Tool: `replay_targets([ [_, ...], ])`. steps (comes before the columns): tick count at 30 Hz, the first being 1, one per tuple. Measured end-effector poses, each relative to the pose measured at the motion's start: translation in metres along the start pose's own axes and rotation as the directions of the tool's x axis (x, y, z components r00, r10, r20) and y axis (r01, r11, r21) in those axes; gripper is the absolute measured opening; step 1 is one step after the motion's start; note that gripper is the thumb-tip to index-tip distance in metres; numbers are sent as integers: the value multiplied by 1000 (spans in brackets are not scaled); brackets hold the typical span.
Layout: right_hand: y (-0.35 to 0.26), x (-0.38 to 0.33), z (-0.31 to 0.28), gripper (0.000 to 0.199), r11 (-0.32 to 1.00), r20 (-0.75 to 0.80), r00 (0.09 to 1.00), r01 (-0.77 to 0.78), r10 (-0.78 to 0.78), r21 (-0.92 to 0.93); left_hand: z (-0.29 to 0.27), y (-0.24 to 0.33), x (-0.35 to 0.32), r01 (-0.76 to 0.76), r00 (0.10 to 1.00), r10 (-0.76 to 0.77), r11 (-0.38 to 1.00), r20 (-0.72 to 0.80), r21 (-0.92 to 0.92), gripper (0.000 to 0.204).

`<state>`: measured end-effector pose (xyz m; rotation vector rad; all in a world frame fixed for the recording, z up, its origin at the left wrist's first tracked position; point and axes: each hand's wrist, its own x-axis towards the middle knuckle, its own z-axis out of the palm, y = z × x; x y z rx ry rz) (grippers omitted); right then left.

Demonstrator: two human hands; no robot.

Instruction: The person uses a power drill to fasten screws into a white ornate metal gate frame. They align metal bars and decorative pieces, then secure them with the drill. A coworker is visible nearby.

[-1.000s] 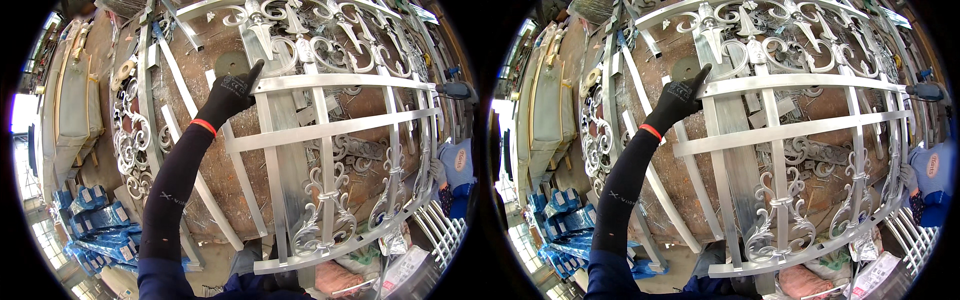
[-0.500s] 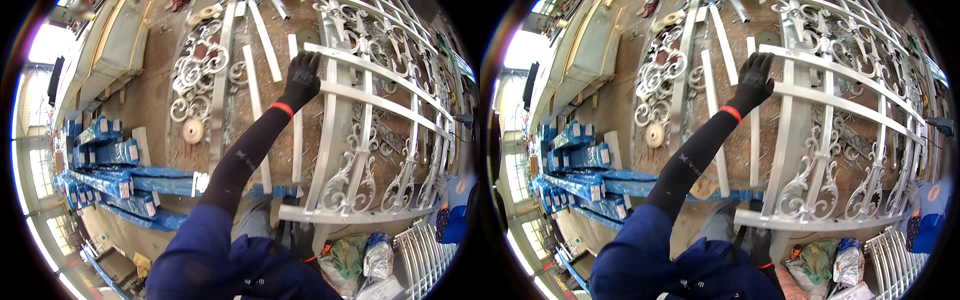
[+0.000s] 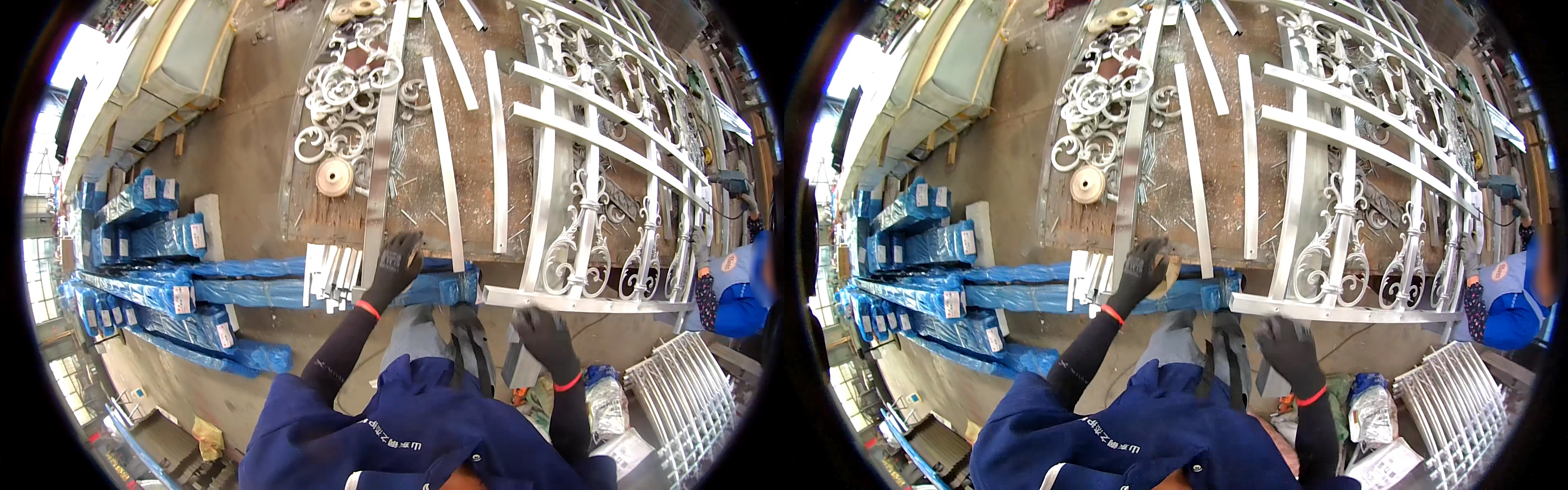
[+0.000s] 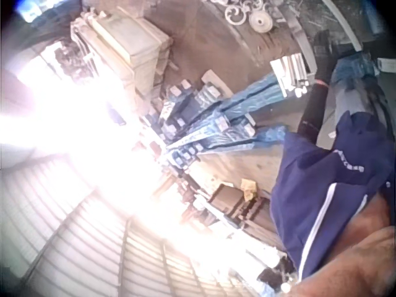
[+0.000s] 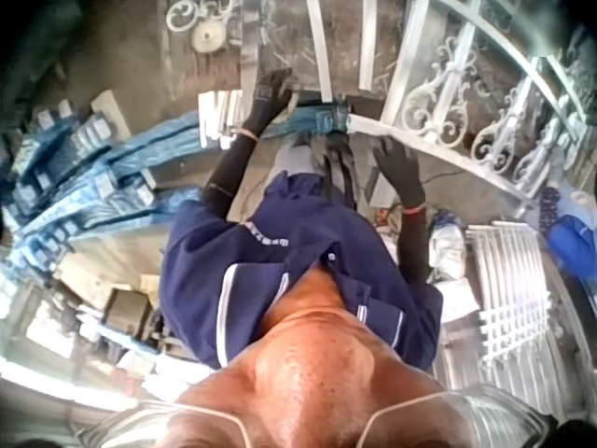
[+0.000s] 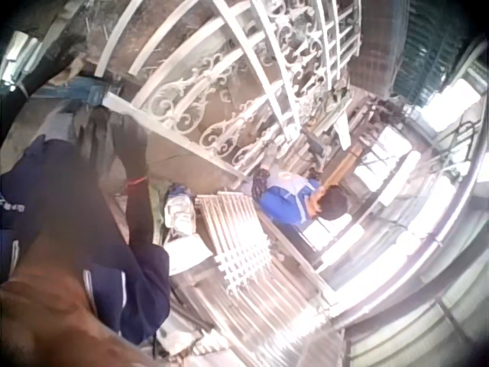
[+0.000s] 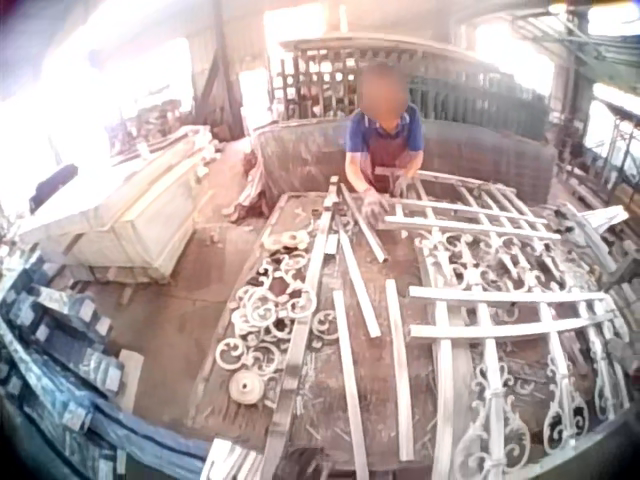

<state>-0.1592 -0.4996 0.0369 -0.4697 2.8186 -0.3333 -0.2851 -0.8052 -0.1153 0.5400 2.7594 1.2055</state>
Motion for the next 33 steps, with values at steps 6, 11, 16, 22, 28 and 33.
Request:
replay_targets([
  [6, 23, 300, 57, 15, 916, -452, 813, 400, -367, -24, 16, -13, 37, 9, 1000, -8, 999, 17, -39, 46],
  [11, 43, 472, 107, 23, 929, -393, 846, 285, -360, -236, 25, 3, 31, 78, 996, -82, 980, -19, -185, 36],
  [16, 59, 501, 118, 33, 884, -356, 823, 333, -442, -328, 36, 17, 66, -27, 995, -9, 932, -96, -362, 33],
  [22, 90, 438, -8, 25, 890, -455, 801, 454, -388, 42, 19, 72, 184, -113, 952, -20, 903, -304, -414, 21],
  [28, 264, 392, -144, 20, 999, -328, 945, -1, -13, -43, 67, 93, 376, -112, 910, 44, 984, -412, -142, 39],
  [33, 326, 392, -122, 21, 999, -285, 957, 51, -48, 5, 99, 102, 491, -132, 981, 176, 905, -75, 404, 44],
])
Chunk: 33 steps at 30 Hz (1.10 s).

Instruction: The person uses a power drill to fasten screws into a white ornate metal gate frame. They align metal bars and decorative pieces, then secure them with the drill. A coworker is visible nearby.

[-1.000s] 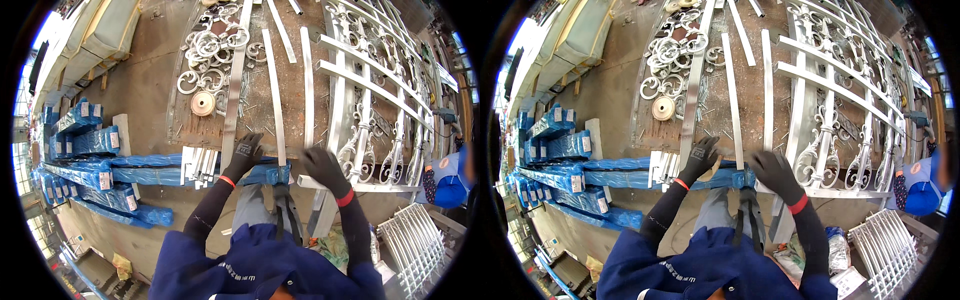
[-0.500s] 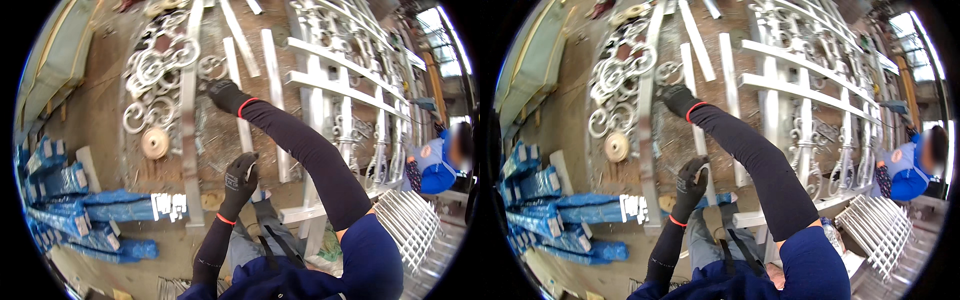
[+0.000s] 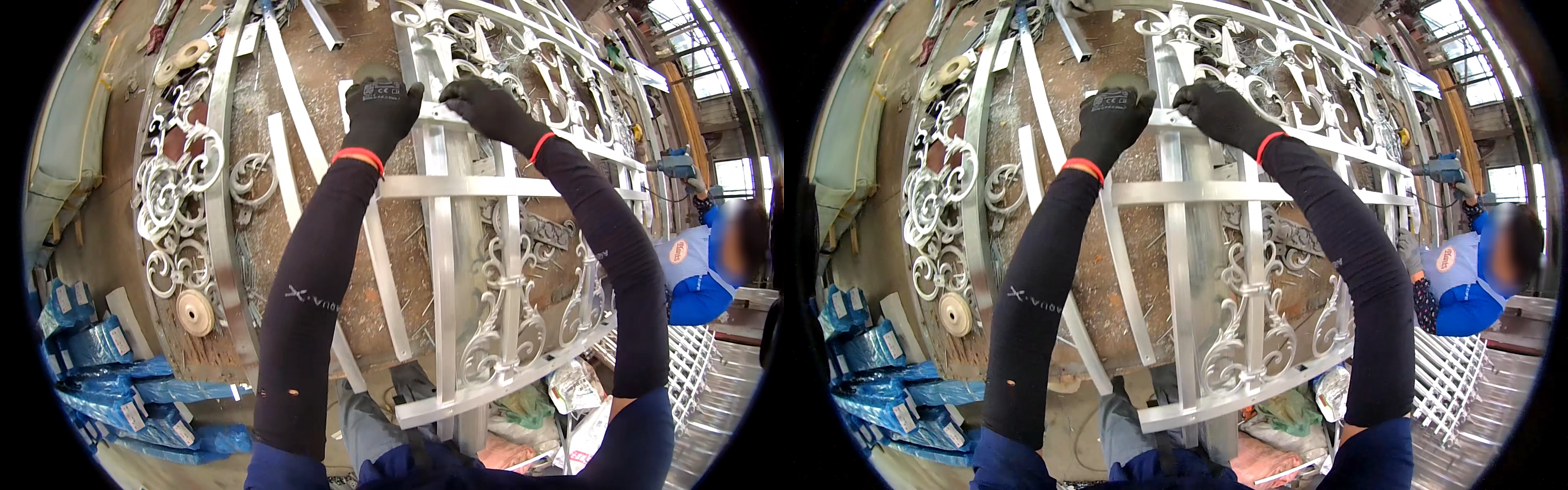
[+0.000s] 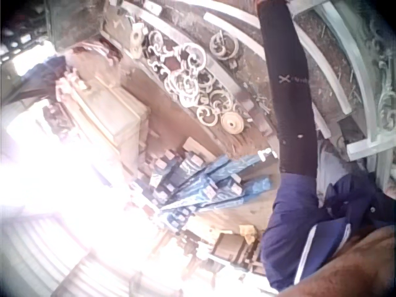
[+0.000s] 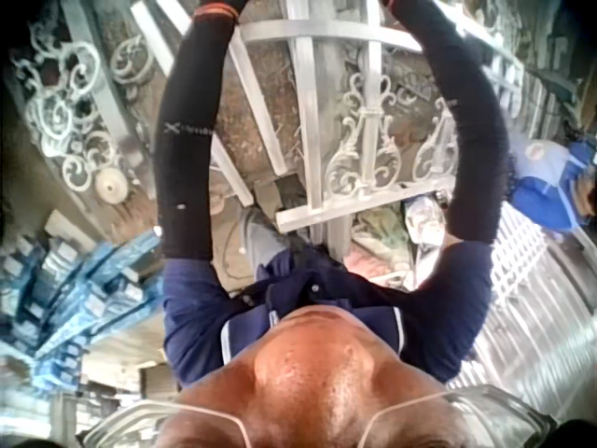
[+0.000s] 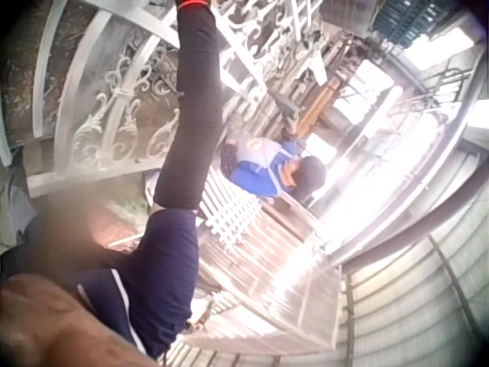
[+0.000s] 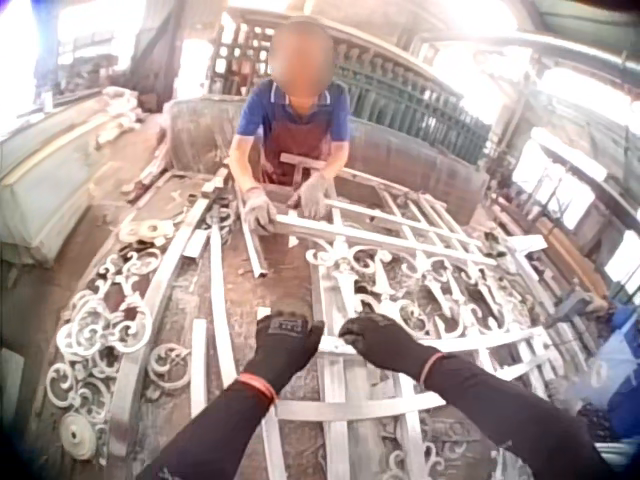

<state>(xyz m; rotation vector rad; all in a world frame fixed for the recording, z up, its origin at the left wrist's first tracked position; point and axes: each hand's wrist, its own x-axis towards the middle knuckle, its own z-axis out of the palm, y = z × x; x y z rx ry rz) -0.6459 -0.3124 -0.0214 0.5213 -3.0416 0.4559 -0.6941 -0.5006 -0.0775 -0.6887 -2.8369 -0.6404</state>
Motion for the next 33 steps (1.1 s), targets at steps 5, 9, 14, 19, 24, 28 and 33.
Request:
replay_targets([
  [5, 15, 3, 6, 24, 988, 106, 991, -92, 79, 127, 21, -9, 12, -223, 963, 209, 972, 170, 72, 58],
  [9, 20, 1, -2, 25, 943, 174, 970, -210, 168, 258, 26, -10, 8, -280, 958, 284, 956, -33, 86, 52],
  [14, 25, -5, 6, 24, 984, 50, 998, -36, 27, 175, 29, -7, 9, -278, 959, 282, 946, 2, 169, 47],
  [19, 26, -2, 6, 26, 998, 61, 998, 25, -29, 63, 31, -8, 9, -301, 951, 309, 938, -19, 174, 46],
  [24, 27, 8, 4, 25, 998, 158, 986, 47, -53, 41, 31, -9, 7, -312, 946, 324, 925, -23, 214, 44],
  [28, 29, 12, 6, 17, 987, 115, 980, 163, -162, 1, 29, -8, 7, -294, 954, 300, 935, 1, 198, 43],
  [33, 5, -8, 30, 10, 850, -226, 877, 300, -424, -433, 32, -10, 8, -358, 920, 378, 919, -109, 165, 41],
])
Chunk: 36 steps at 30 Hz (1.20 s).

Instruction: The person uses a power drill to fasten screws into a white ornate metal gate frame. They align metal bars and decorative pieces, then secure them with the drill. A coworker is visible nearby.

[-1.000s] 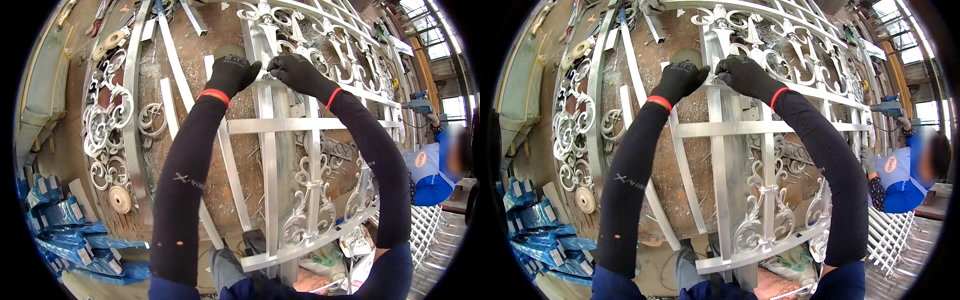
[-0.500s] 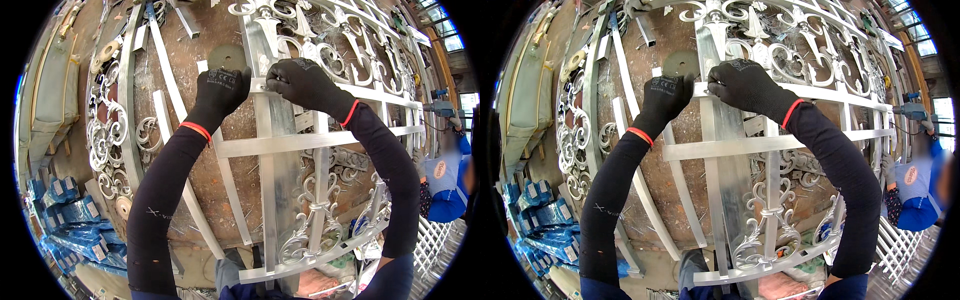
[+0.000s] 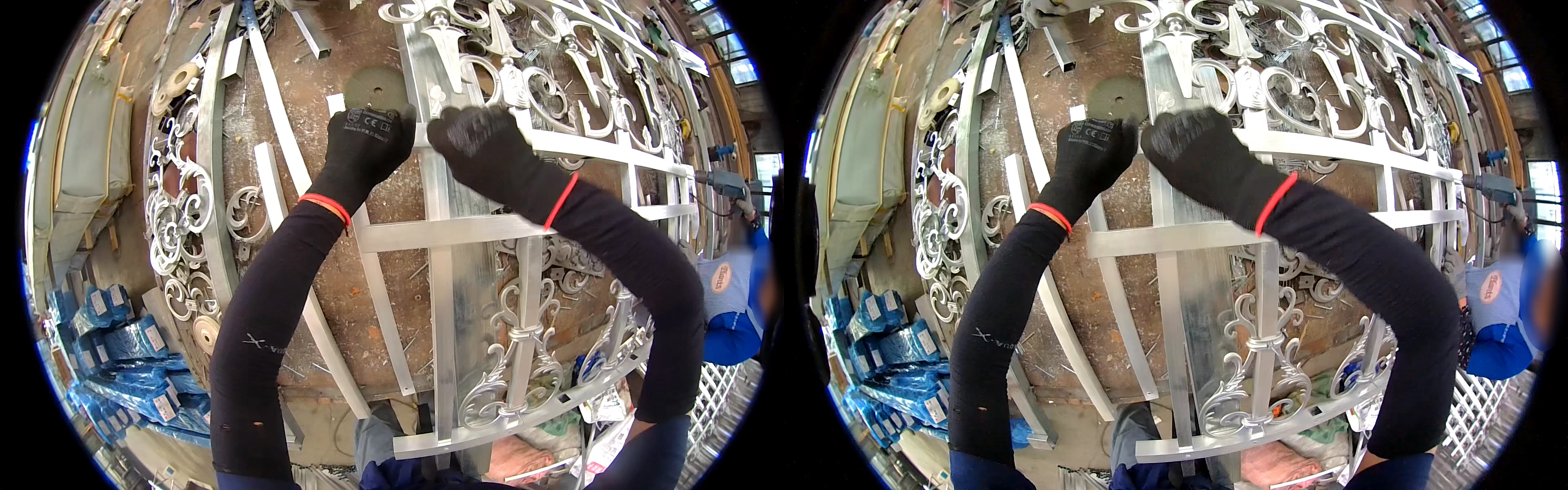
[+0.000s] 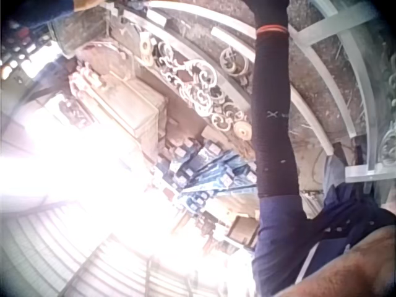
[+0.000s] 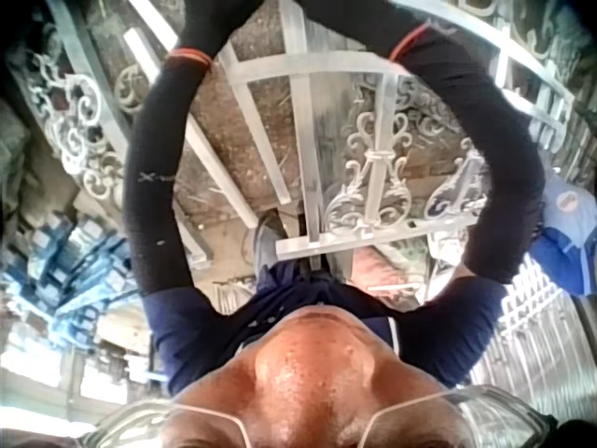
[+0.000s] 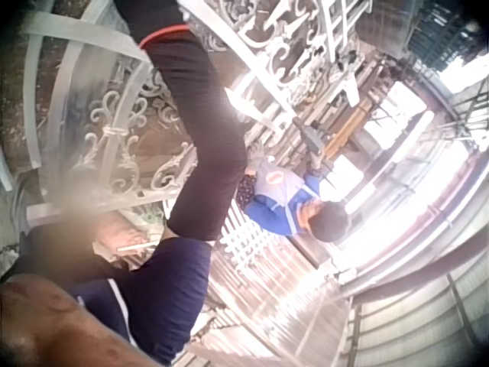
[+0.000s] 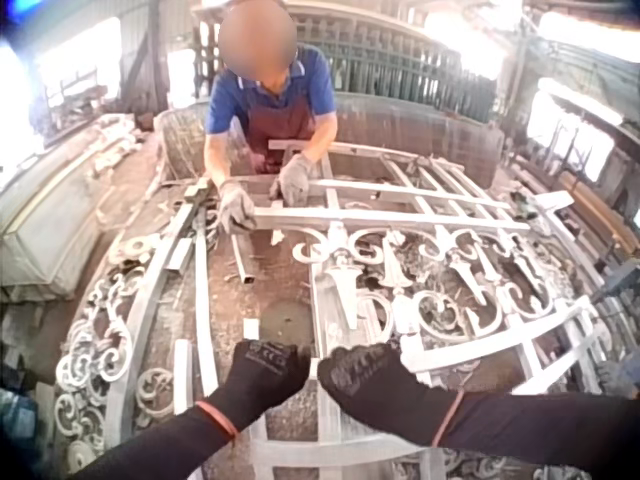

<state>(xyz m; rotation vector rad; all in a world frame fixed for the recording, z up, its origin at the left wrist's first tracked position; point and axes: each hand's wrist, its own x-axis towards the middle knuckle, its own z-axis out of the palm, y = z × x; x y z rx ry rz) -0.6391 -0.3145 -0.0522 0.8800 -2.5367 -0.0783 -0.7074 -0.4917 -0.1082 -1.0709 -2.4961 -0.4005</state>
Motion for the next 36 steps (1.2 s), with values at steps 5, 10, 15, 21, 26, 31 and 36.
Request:
replay_targets([
  [5, -10, -25, 14, 8, 974, -47, 981, -181, 188, 137, 5, 1, -1, -19, 1000, 20, 998, -20, 61, 42],
  [10, -26, -51, -2, 15, 933, 10, 954, -296, 300, 203, 0, 3, 1, 8, 999, -6, 999, -46, 44, 45],
  [15, -16, -32, -10, 12, 765, 18, 863, -457, 505, 453, 0, 3, 1, 67, 997, -68, 997, 22, 40, 50],
  [21, -5, -21, 2, 11, 882, 19, 936, -337, 351, 330, -1, 2, 2, 81, 991, -83, 996, 104, 28, 51],
  [26, -11, -23, 1, 10, 886, 14, 937, -334, 348, 323, 0, 0, 0, 5, 999, -7, 998, 35, 58, 45],
  [31, -23, -23, 6, 10, 926, 23, 942, -332, 334, 180, -4, 2, 2, 51, 992, -56, 998, 109, 43, 44],
  [36, -45, -11, 1, 11, 948, 22, 948, -319, 319, -16, -2, 1, 3, 43, 995, -44, 999, 93, 7, 42],
])
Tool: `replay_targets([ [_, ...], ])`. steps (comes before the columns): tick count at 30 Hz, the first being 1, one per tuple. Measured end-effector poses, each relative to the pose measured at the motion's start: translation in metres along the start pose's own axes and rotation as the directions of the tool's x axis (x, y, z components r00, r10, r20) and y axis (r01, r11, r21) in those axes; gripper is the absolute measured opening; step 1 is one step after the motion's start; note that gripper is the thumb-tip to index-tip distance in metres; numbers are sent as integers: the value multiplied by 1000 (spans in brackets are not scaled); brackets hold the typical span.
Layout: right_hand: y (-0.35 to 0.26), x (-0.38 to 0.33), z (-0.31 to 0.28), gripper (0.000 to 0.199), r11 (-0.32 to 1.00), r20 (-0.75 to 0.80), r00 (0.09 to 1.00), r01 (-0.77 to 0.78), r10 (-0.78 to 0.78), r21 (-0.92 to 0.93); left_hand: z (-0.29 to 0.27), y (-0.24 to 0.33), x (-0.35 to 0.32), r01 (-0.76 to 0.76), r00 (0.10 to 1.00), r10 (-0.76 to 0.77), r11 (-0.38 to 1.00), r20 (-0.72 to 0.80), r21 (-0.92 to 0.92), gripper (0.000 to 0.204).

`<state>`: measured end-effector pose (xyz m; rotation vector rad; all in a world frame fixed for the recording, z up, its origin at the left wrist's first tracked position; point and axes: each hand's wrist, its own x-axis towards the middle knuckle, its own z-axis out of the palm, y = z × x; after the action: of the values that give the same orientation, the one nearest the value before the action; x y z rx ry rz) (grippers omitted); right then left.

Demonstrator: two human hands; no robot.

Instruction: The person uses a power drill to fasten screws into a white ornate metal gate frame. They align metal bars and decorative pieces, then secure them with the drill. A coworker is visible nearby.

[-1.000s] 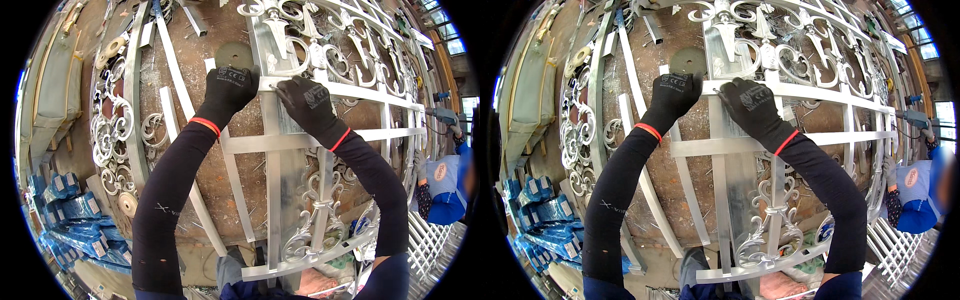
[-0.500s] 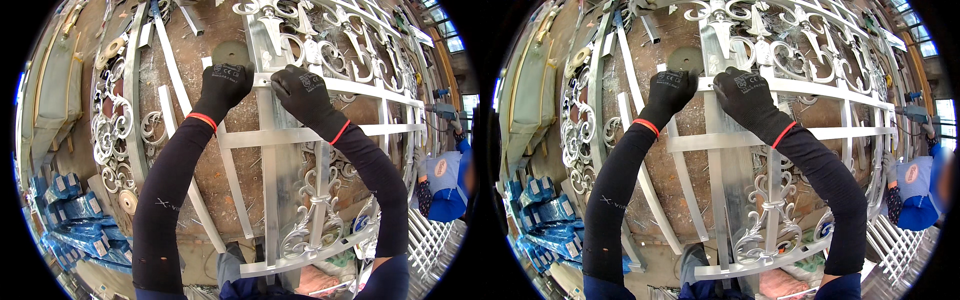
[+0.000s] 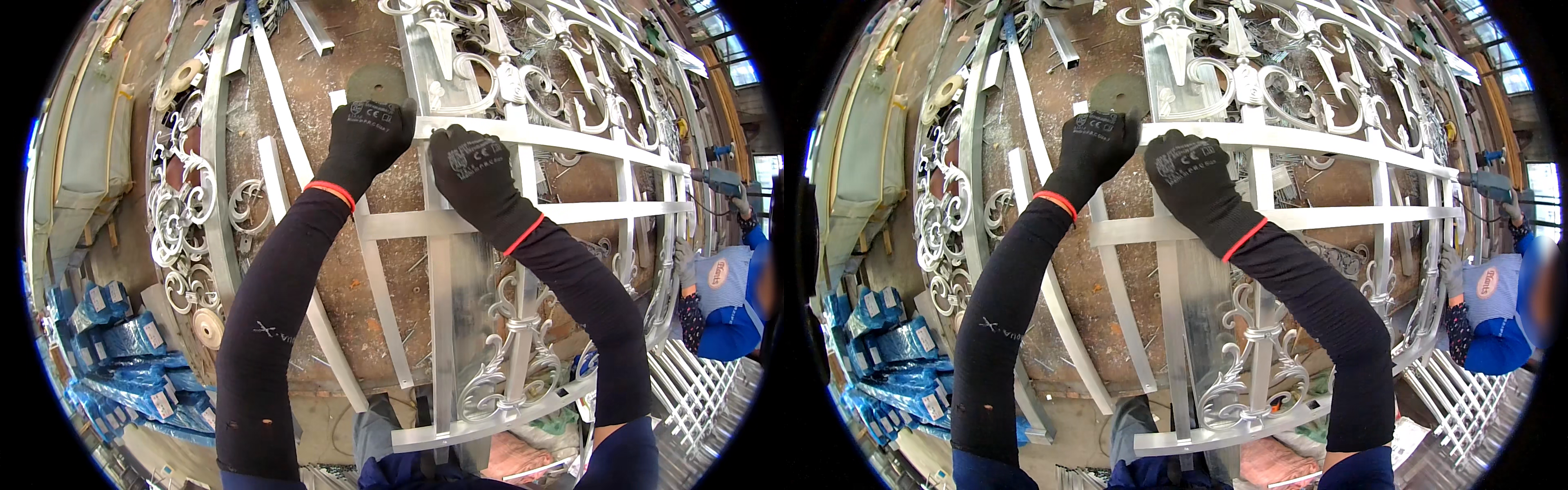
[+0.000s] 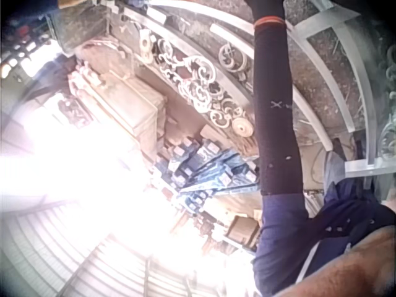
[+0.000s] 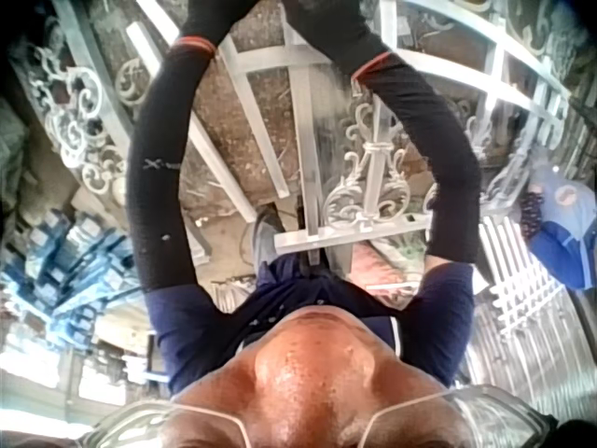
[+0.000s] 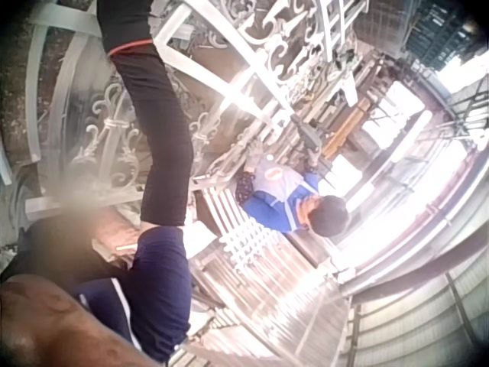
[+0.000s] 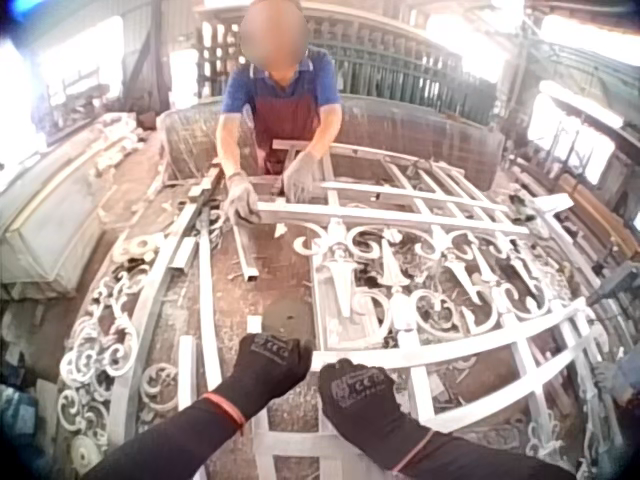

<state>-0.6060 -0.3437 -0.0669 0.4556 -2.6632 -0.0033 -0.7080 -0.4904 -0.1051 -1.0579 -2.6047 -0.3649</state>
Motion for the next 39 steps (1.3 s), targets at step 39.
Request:
replay_targets([
  [39, 63, 94, -14, 24, 952, 669, 697, 66, -258, 299, 3, 1, -2, -6, 986, -4, 998, -167, -59, 30],
])
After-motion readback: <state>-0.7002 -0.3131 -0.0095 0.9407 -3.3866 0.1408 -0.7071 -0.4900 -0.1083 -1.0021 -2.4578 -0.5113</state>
